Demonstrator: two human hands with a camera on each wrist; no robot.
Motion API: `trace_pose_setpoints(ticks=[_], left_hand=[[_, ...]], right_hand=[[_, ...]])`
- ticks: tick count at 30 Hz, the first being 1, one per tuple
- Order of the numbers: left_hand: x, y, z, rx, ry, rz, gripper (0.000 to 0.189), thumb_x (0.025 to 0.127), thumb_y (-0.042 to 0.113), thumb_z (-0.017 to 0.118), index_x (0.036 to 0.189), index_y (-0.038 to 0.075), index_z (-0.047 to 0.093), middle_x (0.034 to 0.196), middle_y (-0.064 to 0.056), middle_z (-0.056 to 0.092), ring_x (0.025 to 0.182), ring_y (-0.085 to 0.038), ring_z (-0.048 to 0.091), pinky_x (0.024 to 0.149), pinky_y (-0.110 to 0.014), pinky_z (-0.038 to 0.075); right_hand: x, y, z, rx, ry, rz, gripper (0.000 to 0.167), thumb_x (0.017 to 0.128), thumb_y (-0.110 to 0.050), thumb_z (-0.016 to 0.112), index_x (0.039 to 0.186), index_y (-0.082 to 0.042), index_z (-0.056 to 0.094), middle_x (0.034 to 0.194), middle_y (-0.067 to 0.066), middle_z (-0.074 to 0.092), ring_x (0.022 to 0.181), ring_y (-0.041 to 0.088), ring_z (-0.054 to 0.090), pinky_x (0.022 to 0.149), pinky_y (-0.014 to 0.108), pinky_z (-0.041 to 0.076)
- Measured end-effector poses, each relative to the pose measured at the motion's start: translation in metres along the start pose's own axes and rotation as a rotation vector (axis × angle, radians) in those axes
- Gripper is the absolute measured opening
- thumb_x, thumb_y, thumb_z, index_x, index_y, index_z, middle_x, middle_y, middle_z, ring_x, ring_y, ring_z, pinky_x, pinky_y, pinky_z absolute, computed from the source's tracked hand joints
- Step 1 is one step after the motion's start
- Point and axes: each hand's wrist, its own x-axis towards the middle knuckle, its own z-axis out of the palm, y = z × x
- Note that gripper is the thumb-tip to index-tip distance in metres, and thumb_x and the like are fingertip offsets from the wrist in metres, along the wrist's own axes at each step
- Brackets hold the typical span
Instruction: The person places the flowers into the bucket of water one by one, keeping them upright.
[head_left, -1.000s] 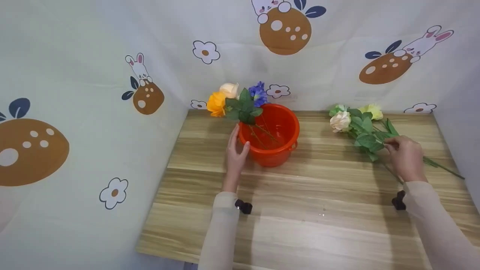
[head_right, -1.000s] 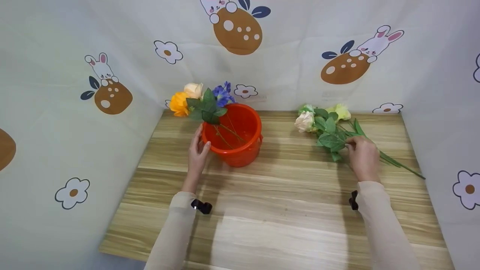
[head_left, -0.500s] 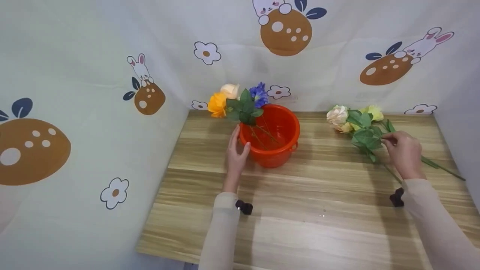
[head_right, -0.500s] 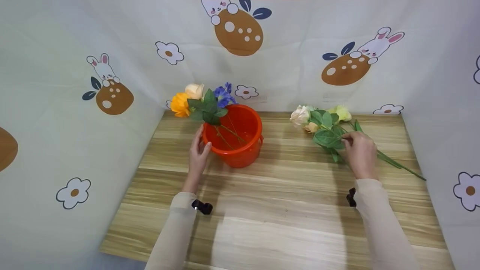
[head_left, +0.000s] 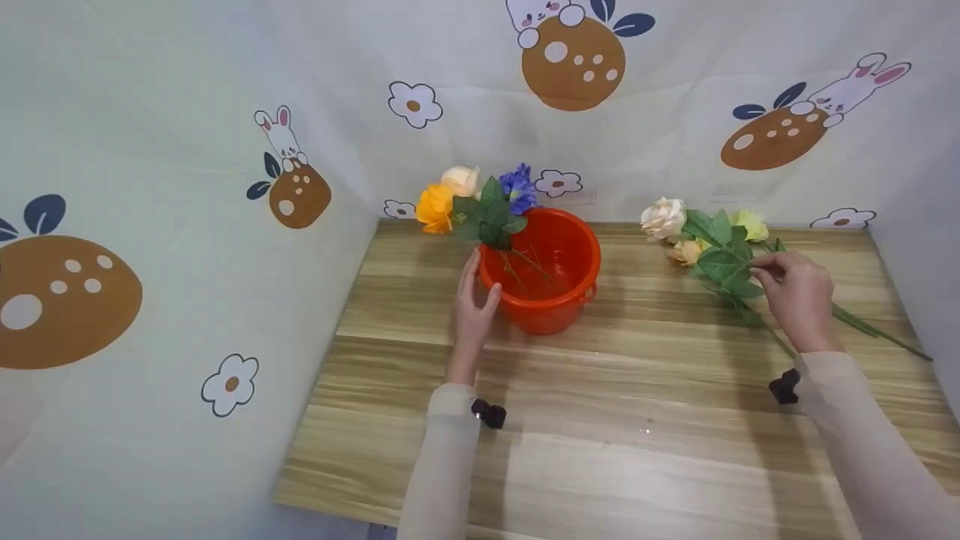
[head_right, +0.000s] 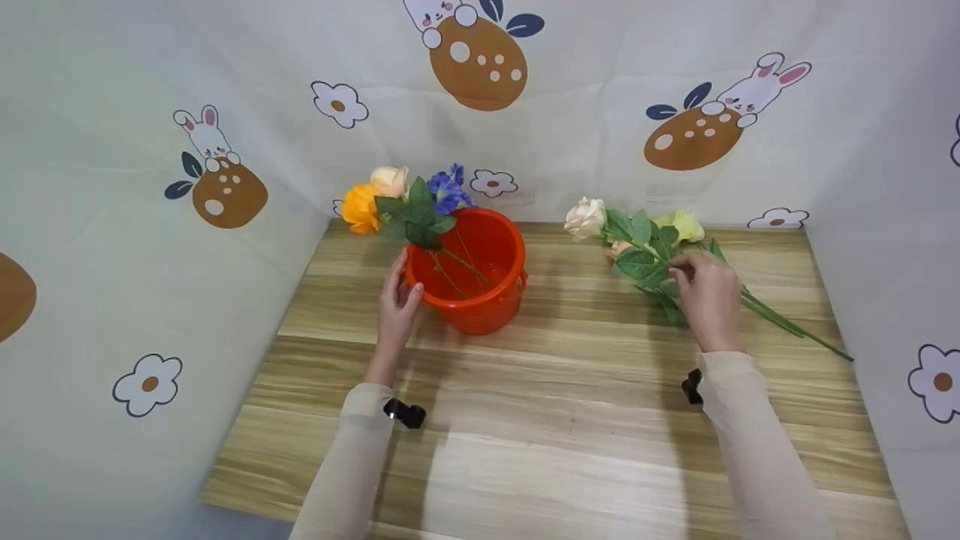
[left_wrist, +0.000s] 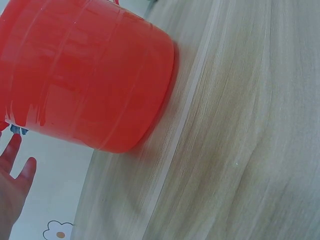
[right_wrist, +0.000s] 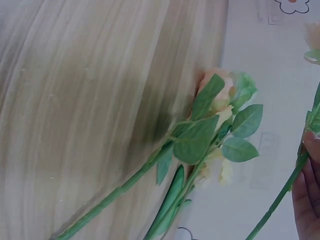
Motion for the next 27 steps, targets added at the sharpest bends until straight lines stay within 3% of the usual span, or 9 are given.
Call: trace_pose_setpoints(ticks=[6,9,11,14,20,27], left_hand=[[0.0,0.001,-0.001,0.013,-0.005,-0.02,0.063,0.093,0.011,0.064,0.152,0.007,0.04,0.159,-0.009,0.04,0.148,-0.025,0.037,0.123,-0.042,0.032],[0.0,0.001,-0.001,0.012,-0.008,-0.031,0.064,0.093,0.01,0.064,0.152,0.007,0.04,0.16,-0.009,0.039,0.148,-0.024,0.037,0.123,-0.04,0.032],[0.0,0.002,-0.001,0.007,-0.008,-0.033,0.064,0.093,0.009,0.064,0.152,0.007,0.04,0.159,-0.009,0.039,0.148,-0.025,0.037,0.123,-0.041,0.032],[0.0,0.001,-0.001,0.004,-0.008,-0.031,0.064,0.093,0.01,0.064,0.152,0.007,0.04,0.16,-0.008,0.04,0.148,-0.025,0.036,0.123,-0.041,0.032],[-0.002,0.004,-0.001,0.015,0.002,-0.03,0.063,0.093,0.01,0.064,0.152,0.005,0.04,0.159,-0.01,0.04,0.148,-0.026,0.037,0.123,-0.043,0.031],[-0.002,0.034,-0.006,-0.035,-0.011,-0.003,0.06,0.092,-0.002,0.06,0.147,-0.012,0.038,0.155,-0.028,0.038,0.145,-0.042,0.036,0.12,-0.053,0.03]], right_hand=[[0.005,-0.013,0.001,0.019,-0.005,-0.001,0.012,0.09,-0.004,0.071,0.1,0.001,0.074,0.097,0.024,0.073,0.084,0.036,0.067,0.074,0.019,0.038],[0.007,-0.019,0.002,0.032,0.014,-0.008,0.012,0.089,-0.003,0.071,0.1,0.0,0.074,0.096,0.022,0.074,0.078,0.01,0.064,0.074,0.017,0.038],[0.009,-0.023,0.003,0.047,0.025,-0.011,0.011,0.089,-0.004,0.072,0.099,0.0,0.075,0.096,0.021,0.075,0.076,-0.01,0.054,0.073,0.012,0.037],[0.01,-0.029,0.005,0.07,0.047,-0.037,0.011,0.089,-0.005,0.072,0.098,0.0,0.075,0.095,0.02,0.074,0.074,-0.028,0.038,0.074,0.011,0.035],[0.014,-0.044,0.009,0.09,0.068,-0.045,0.012,0.089,-0.008,0.073,0.098,-0.001,0.076,0.095,0.018,0.074,0.075,-0.028,0.038,0.072,0.008,0.035],[0.021,-0.066,0.013,0.2,0.08,-0.048,0.014,0.089,-0.012,0.073,0.097,-0.001,0.076,0.093,0.018,0.075,0.073,-0.024,0.046,0.071,0.003,0.036]])
